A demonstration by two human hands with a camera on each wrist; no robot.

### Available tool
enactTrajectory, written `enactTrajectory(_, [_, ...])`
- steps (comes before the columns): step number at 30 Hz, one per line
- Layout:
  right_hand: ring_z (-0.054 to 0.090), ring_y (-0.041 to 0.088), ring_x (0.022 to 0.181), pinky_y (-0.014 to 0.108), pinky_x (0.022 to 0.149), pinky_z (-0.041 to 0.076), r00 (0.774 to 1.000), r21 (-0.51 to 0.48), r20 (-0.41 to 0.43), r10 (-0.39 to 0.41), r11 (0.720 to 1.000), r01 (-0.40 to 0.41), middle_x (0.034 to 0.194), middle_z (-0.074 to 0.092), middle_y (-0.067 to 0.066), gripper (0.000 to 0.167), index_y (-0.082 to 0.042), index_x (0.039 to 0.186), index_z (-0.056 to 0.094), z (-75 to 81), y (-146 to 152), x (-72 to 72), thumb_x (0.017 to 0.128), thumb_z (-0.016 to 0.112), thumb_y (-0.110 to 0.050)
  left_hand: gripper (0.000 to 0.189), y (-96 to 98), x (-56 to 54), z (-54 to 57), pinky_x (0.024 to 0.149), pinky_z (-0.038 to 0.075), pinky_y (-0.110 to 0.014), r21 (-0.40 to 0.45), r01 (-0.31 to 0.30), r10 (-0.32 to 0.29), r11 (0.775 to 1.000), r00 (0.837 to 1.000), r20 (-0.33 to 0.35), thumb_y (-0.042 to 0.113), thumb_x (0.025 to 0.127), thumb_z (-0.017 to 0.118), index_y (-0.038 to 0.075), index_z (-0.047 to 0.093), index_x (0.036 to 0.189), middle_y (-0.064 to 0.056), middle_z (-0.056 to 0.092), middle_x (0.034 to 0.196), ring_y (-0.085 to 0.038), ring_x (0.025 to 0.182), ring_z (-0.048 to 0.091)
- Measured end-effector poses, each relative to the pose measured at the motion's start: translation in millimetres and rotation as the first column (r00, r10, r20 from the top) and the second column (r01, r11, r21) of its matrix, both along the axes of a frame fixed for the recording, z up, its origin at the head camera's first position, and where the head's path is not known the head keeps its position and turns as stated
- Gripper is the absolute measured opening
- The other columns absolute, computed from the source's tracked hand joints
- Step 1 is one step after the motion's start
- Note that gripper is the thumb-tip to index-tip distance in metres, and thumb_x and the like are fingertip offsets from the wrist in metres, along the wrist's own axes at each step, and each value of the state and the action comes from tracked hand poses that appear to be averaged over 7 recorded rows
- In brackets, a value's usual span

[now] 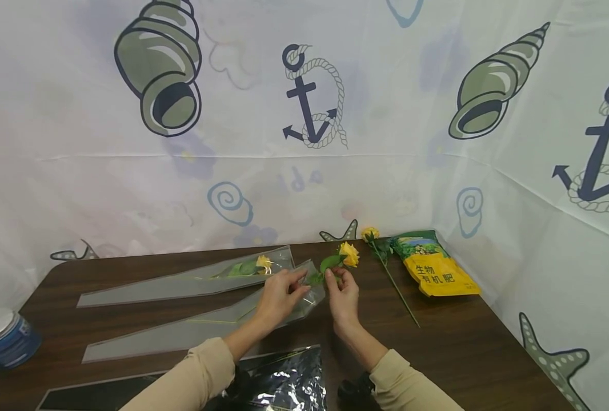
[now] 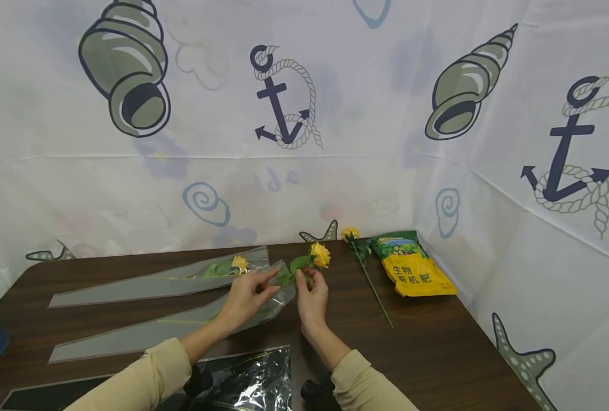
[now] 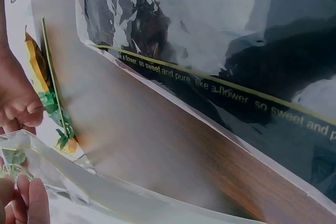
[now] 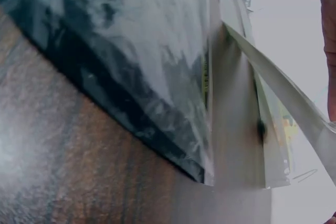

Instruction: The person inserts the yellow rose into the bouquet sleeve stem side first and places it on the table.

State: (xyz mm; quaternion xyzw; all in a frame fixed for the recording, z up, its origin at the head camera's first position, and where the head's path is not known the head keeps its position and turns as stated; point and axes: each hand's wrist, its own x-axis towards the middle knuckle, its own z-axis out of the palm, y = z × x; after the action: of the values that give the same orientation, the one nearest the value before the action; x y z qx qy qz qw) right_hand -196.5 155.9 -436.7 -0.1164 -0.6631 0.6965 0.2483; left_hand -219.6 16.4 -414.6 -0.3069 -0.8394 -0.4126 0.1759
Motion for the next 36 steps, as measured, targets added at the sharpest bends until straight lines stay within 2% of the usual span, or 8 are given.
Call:
enactTrajectory(3, [0.048,0.005,0.065,0.018,0.057,0.04,1.0,-0.036,0.005,-0.022,0.999,0.022,0.083,0.058,0.002,0.022,0.005,0.102,0.057,1.9,1.0,-0.6,0.092,0.06,-0.014,0.033,0.7,0.2,-0.5,0.051,0.035,-0.02,0.007,0.0,0.0,1.0,1.0,-0.019,0.008,0.076,0.076,0.0,0.07,0.108,0.004,0.051,0.062,-0.004,0.054,0.04])
enactTrajectory(7, [0.041,0.004,0.059,0.018,0.052,0.034,0.999,-0.02,0.018,-0.038,0.999,0.038,0.076,0.054,-0.005,0.02,0.005,0.096,0.059,2.9,1.4,0.2,0.089,0.065,-0.013,0.033,2.1,0.5,-0.3,0.052,0.035,-0.02,0.013,-0.002,0.002,1.0,1.0,-0.03,0.006,0.075,0.077,0.0,0.071,0.107,0.003,0.052,0.061,-0.005,0.055,0.041])
enactTrajectory(14, [0.043,0.005,0.061,0.017,0.055,0.037,0.999,0.037,0.035,-0.015,0.999,0.014,0.075,0.056,-0.004,0.018,0.008,0.091,0.061,2.0,2.3,2.5,0.086,0.068,-0.008,0.033,4.6,2.3,2.4,0.05,0.035,-0.019,0.027,0.009,-0.009,1.0,1.0,-0.011,0.006,0.076,0.076,0.0,0.07,0.108,0.002,0.053,0.063,-0.005,0.055,0.043])
enactTrajectory(18, [0.043,0.005,0.062,0.018,0.055,0.039,0.999,0.045,0.046,0.0,0.999,-0.002,0.073,0.055,-0.003,0.018,0.01,0.09,0.062,2.0,3.4,2.0,0.085,0.067,-0.006,0.033,6.5,2.8,3.1,0.05,0.035,-0.019,0.033,0.009,-0.008,0.999,1.0,-0.024,0.007,0.076,0.076,-0.001,0.07,0.108,0.001,0.054,0.063,-0.005,0.055,0.043])
enactTrajectory(26, [0.054,0.003,0.073,0.02,0.067,0.044,0.998,-0.072,0.046,0.039,0.997,-0.036,0.081,0.063,-0.005,0.026,0.009,0.101,0.062,1.1,2.9,1.2,0.091,0.061,-0.015,0.034,7.6,2.8,2.5,0.053,0.037,-0.021,0.047,0.0,0.001,0.999,1.0,-0.022,0.006,0.075,0.076,0.0,0.07,0.108,0.001,0.055,0.063,-0.009,0.056,0.046])
enactTrajectory(31, [0.053,0.005,0.075,0.021,0.068,0.043,1.0,-0.091,0.015,0.014,0.996,-0.012,0.079,0.06,-0.006,0.025,0.005,0.097,0.063,2.8,0.2,1.7,0.09,0.065,-0.019,0.035,7.9,2.2,2.9,0.053,0.036,-0.02,0.05,0.005,-0.004,0.999,1.0,-0.01,0.006,0.076,0.076,0.0,0.07,0.109,0.002,0.054,0.062,-0.008,0.056,0.045])
enactTrajectory(36, [0.049,0.006,0.069,0.018,0.061,0.04,0.999,-0.053,-0.022,-0.047,0.998,0.046,0.074,0.055,-0.006,0.021,0.009,0.086,0.062,3.5,-0.4,1.1,0.085,0.069,-0.01,0.034,8.6,1.5,1.9,0.054,0.036,-0.022,0.05,0.015,-0.014,0.999,0.999,-0.03,0.004,0.075,0.076,-0.001,0.07,0.108,0.002,0.054,0.061,-0.01,0.057,0.045])
